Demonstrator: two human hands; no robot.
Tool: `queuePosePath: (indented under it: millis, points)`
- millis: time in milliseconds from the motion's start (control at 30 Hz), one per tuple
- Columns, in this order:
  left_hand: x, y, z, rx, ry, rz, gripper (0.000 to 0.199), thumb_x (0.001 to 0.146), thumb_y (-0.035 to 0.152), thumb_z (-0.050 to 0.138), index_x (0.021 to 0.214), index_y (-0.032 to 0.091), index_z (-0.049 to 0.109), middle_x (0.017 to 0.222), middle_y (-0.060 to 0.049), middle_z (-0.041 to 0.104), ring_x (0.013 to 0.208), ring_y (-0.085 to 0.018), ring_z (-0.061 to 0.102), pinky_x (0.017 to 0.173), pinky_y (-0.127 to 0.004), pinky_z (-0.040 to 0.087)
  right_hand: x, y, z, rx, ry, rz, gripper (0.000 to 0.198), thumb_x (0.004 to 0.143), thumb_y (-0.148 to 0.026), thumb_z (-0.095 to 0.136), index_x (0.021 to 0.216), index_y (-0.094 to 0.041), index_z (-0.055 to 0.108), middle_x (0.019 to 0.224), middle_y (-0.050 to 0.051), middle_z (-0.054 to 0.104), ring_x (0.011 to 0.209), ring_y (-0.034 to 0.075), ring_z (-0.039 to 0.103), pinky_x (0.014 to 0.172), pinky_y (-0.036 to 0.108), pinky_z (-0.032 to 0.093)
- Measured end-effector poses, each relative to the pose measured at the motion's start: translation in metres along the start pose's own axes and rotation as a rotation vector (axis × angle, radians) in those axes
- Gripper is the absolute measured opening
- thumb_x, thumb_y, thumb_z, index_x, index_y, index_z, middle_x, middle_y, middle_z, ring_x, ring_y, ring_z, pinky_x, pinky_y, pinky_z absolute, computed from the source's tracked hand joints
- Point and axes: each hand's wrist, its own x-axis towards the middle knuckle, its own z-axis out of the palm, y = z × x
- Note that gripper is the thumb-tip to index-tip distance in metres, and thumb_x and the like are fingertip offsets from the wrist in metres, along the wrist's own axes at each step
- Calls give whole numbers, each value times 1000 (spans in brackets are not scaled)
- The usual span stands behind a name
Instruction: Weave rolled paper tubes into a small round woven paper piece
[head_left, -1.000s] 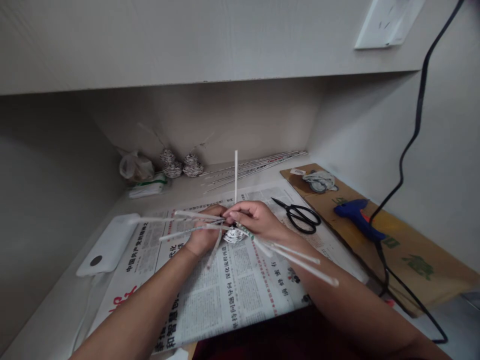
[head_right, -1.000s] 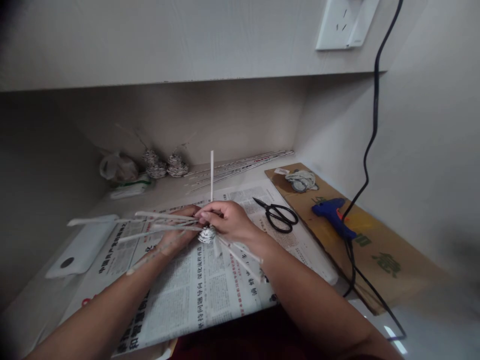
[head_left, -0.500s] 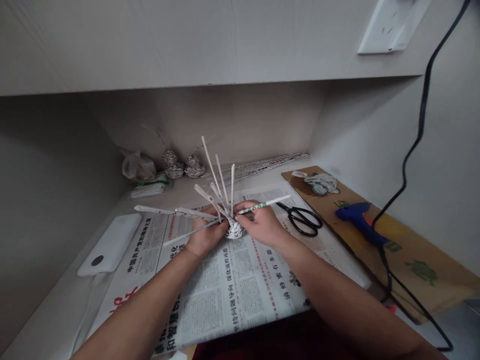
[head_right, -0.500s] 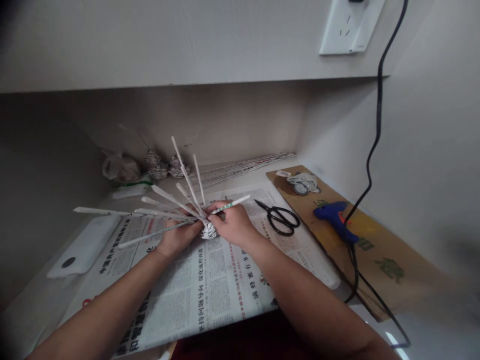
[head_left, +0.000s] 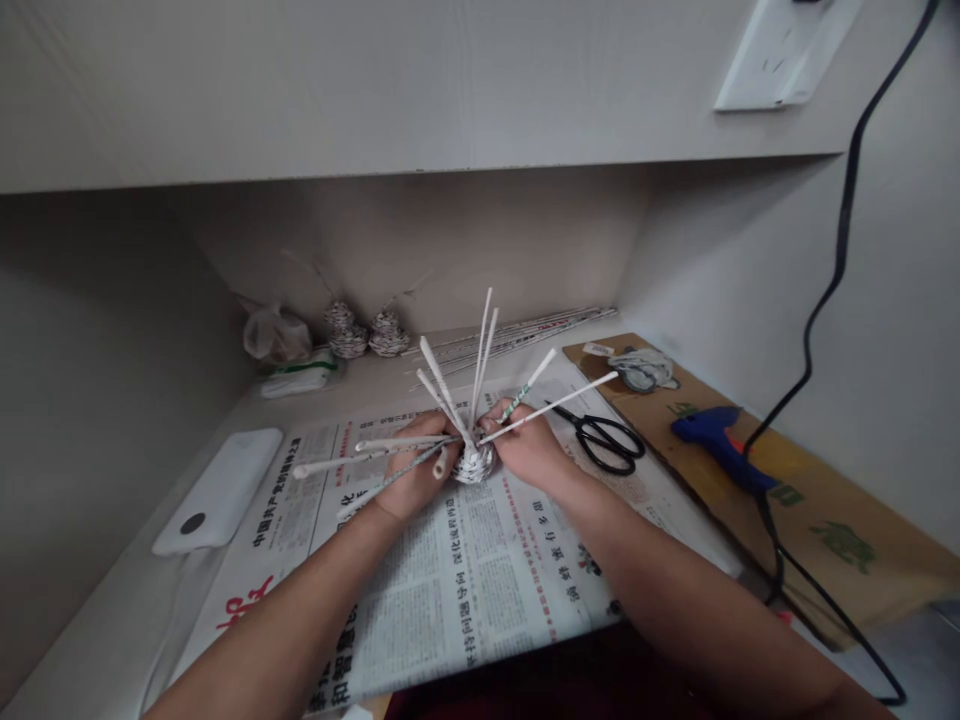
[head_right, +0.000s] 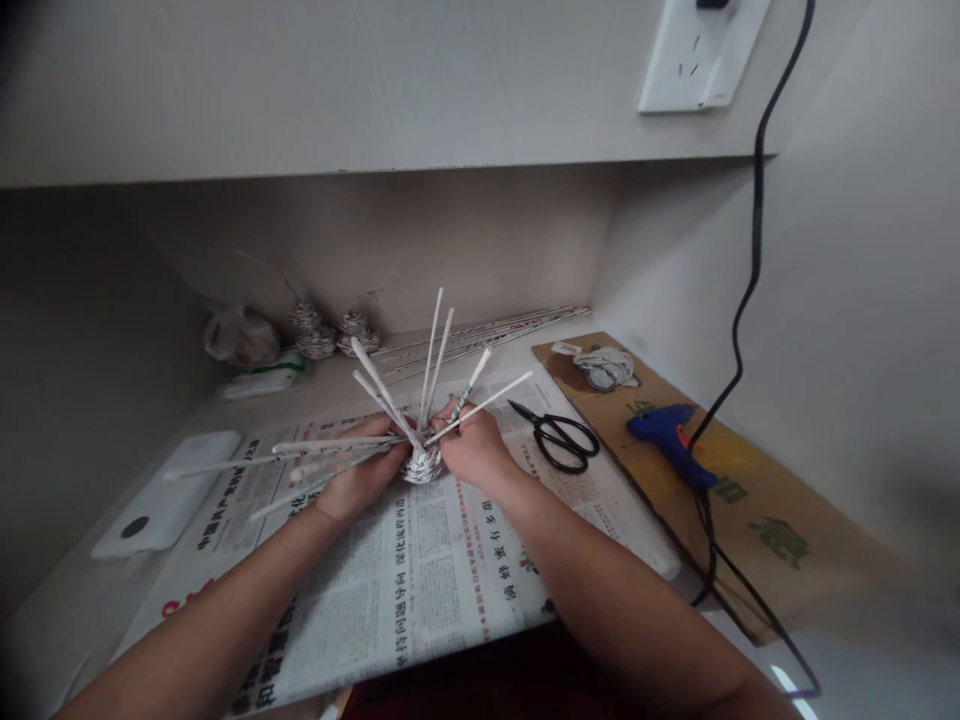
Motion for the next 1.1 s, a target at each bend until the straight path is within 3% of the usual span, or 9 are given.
queuePosePath:
  millis: [167, 300, 467, 600, 733, 967, 1100]
  points:
    - [0, 5, -3, 42, -53, 40, 12, 84, 17, 57, 79, 19, 68, 82, -5, 71, 80, -20, 66, 77, -33, 51, 3, -2, 2, 118, -26, 127, 2, 75, -21, 65, 77, -21, 66, 73, 0, 70, 69, 15, 64, 65, 26, 48]
    - [1, 9, -5, 75, -111, 128, 15, 87, 20, 54, 78, 21, 67, 84, -6, 72, 82, -21, 66, 81, -37, 52, 3, -7, 6, 292, -81, 198, 7, 72, -23, 69, 70, -20, 63, 62, -2, 66, 58, 14, 60, 55, 24, 46]
    - [0, 3, -1, 71, -16, 63, 11, 82, 16, 57, 77, 20, 66, 78, -4, 71, 77, -21, 66, 74, -34, 52, 0, -11, 1, 219, -37, 8, 7, 70, -23, 69, 70, -20, 63, 66, -2, 66, 64, 14, 61, 61, 24, 47]
    - [0, -6, 3, 27, 41, 29, 9, 79, 13, 60, 78, 20, 66, 78, -4, 71, 72, -20, 66, 71, -33, 52, -4, -16, -4, 133, -114, -141, 5, 74, -22, 66, 69, -20, 65, 67, -1, 66, 69, 15, 62, 65, 25, 47]
    - [1, -10, 4, -5, -4, 6, 11, 80, 11, 58, 77, 19, 65, 76, -4, 71, 71, -20, 66, 70, -33, 52, -4, -19, -5, 171, -165, -149, 6, 74, -15, 64, 72, -19, 68, 73, 0, 70, 73, 16, 64, 69, 26, 49]
    - [1, -11, 6, -68, 44, -10, 13, 79, 10, 60, 83, 19, 68, 79, -3, 72, 75, -19, 66, 74, -32, 53, -3, -22, -13, 186, -243, -137, 13, 75, -11, 64, 75, -20, 74, 78, 3, 75, 79, 18, 69, 75, 30, 52]
    - [0, -13, 9, -155, 21, -84, 14, 80, 11, 59, 85, 19, 69, 81, -2, 73, 76, -18, 67, 73, -30, 53, 0, -18, -10, 169, -145, -86, 16, 74, -10, 64, 77, -21, 75, 79, 2, 75, 77, 18, 69, 73, 30, 53]
